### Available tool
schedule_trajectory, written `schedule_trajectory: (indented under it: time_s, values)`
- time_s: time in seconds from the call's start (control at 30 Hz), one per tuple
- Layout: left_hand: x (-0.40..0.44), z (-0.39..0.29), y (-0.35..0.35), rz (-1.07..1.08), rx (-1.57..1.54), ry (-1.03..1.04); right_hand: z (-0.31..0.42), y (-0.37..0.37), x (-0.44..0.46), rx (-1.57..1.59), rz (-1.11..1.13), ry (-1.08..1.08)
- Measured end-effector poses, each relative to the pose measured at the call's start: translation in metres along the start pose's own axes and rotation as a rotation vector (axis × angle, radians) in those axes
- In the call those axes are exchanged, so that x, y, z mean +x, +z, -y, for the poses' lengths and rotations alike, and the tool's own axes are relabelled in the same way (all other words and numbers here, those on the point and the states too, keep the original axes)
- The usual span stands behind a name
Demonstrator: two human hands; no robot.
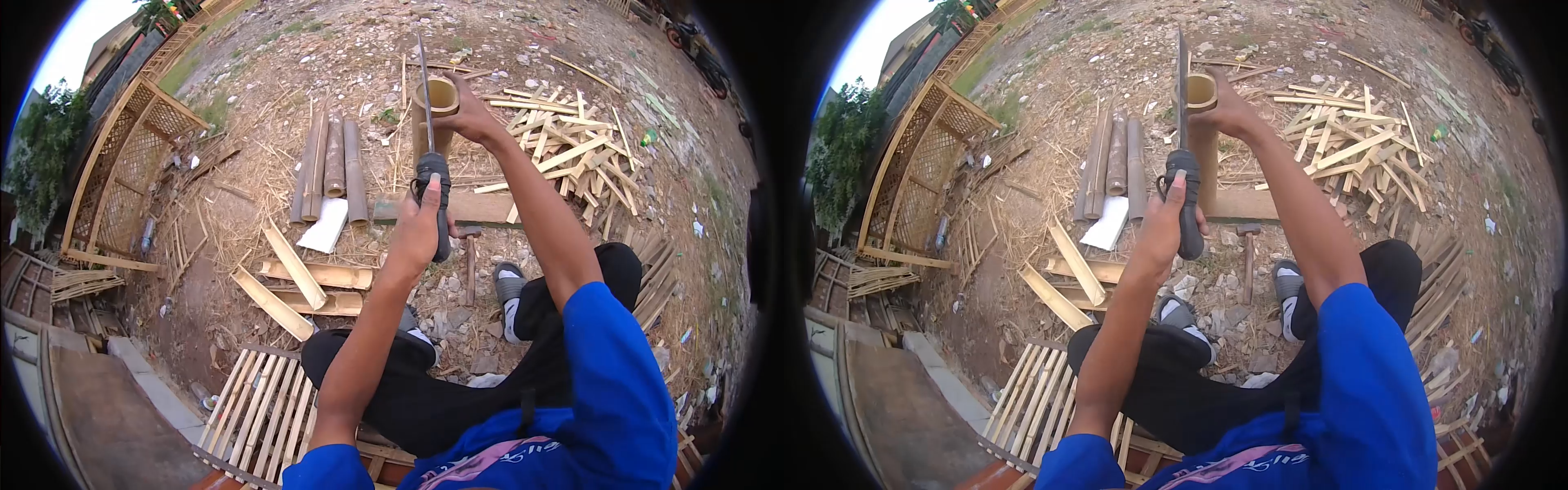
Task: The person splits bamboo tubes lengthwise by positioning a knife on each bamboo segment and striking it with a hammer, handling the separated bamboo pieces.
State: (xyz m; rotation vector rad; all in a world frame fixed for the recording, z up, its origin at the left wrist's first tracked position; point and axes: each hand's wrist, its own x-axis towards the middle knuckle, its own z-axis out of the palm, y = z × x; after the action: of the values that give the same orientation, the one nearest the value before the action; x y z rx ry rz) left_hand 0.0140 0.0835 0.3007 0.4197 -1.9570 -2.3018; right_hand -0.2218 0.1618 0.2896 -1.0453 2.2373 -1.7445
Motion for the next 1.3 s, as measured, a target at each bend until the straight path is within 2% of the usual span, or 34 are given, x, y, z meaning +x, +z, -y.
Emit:
schedule_trajectory:
  time_s: [0.1,0.23,0.33,0.53,0.73,0.83,1.3]
  values:
    - [-0.002,-0.003,0.000,-0.129,0.072,0.034,-0.018,0.023,0.011,0.073,-0.027,-0.055]
    - [-0.007,-0.012,-0.009,-0.197,0.082,0.055,-0.006,0.051,0.008,-0.005,-0.231,-0.064]
    - [-0.011,-0.011,-0.016,-0.216,0.008,0.099,0.002,0.061,0.005,0.028,-0.222,-0.094]
    - [-0.019,-0.012,-0.030,-0.209,0.040,0.115,0.007,0.065,0.004,-0.044,-0.206,-0.076]
    - [-0.023,-0.014,-0.029,-0.246,0.129,0.095,0.021,0.059,-0.003,-0.028,-0.100,-0.005]
    - [-0.024,-0.013,-0.028,-0.249,0.143,0.100,0.012,0.064,0.002,-0.029,-0.152,-0.078]
    - [-0.021,-0.009,-0.040,-0.202,0.099,0.113,-0.002,0.065,0.008,0.048,-0.110,-0.116]
